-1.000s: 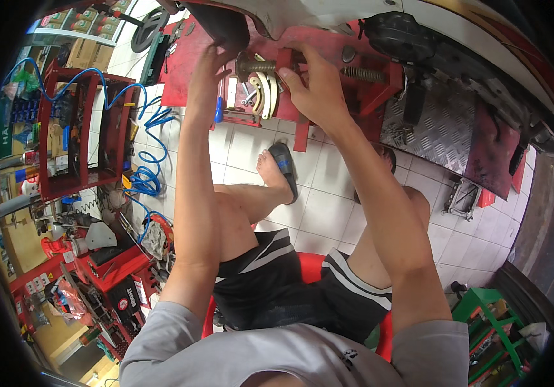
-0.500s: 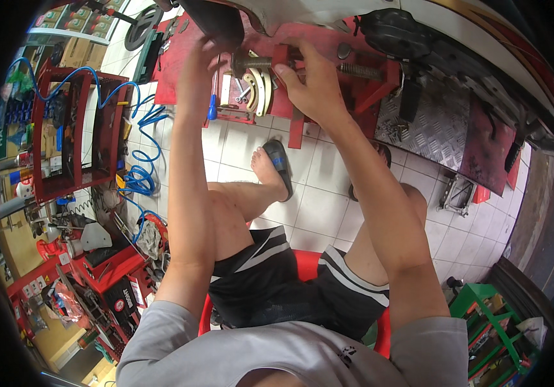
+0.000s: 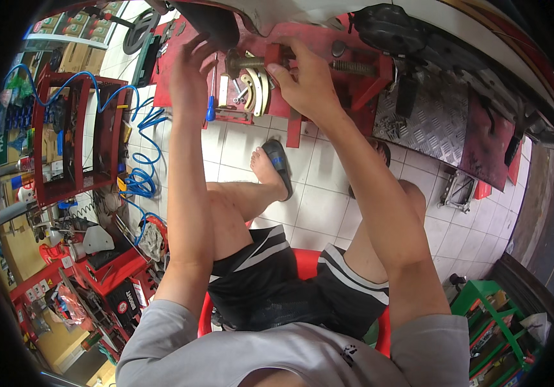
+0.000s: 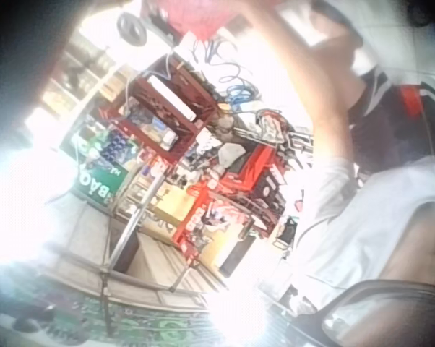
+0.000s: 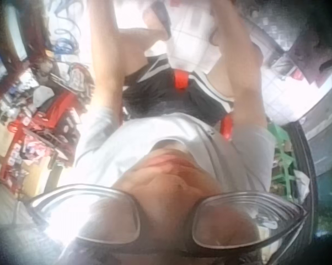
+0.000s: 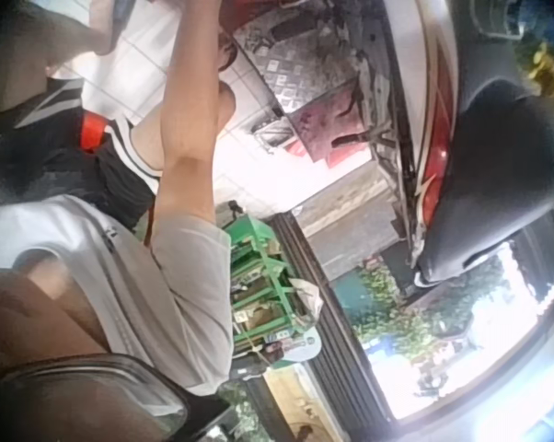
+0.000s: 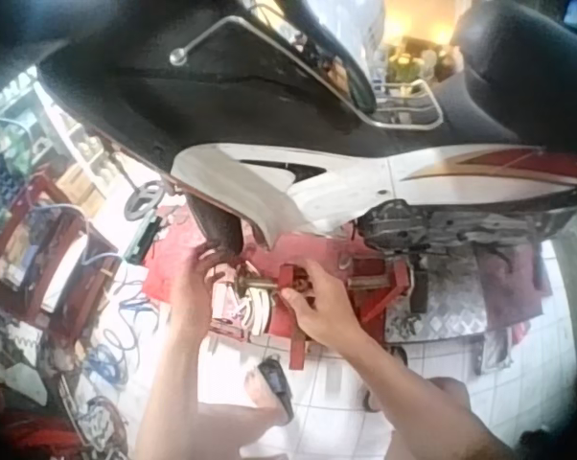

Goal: The person sits on a low stool and works on the brake assembly of a scooter. They handle brake shoes and springs, placing them into a red bench vise and manipulating them with their hands.

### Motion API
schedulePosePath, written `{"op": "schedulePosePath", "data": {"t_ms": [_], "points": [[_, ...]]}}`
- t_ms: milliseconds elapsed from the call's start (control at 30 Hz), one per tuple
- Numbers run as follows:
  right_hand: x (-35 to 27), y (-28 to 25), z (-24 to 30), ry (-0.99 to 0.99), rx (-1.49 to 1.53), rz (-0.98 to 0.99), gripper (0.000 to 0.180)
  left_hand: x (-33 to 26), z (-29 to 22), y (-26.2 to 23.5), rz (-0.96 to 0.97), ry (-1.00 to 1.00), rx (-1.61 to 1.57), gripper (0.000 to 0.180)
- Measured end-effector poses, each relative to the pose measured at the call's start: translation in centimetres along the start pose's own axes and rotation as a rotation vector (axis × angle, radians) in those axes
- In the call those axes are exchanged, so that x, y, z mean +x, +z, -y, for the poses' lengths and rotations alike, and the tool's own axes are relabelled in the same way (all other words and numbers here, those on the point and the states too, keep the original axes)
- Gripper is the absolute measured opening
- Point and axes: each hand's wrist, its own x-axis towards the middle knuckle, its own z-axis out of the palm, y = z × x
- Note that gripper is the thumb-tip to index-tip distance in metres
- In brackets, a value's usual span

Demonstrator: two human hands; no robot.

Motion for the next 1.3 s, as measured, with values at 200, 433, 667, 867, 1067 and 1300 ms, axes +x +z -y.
{"op": "schedulePosePath", "data": {"t_ms": [200,433,667,867,1067,1300], "points": [[-0.1,-0.3,0.2,0.039,0.032,0.021,0.036,0.1,-0.4,0.2,0.091,-0.007,-0.365,0.044],[0.0,-0.3,0.0,0.023,0.004,0.013,0.037,-0.6,-0.9,1.5,0.095,-0.081,-0.19,0.047],[0.0,-0.2,0.3,0.046,0.036,0.033,0.038,-0.4,-0.5,-0.2,0.096,-0.122,-0.232,0.051],[-0.1,-0.2,0.3,0.055,-0.004,0.039,0.038,-0.6,0.1,0.2,0.086,-0.11,0.139,0.049],[-0.1,-0.2,0.1,0.033,-0.012,0.029,0.038,-0.9,-0.7,1.1,0.052,0.086,0.332,0.046],[-0.1,-0.2,-0.1,0.013,0.002,0.025,0.037,-0.5,-1.2,0.4,0.087,0.079,0.074,0.044]]}}
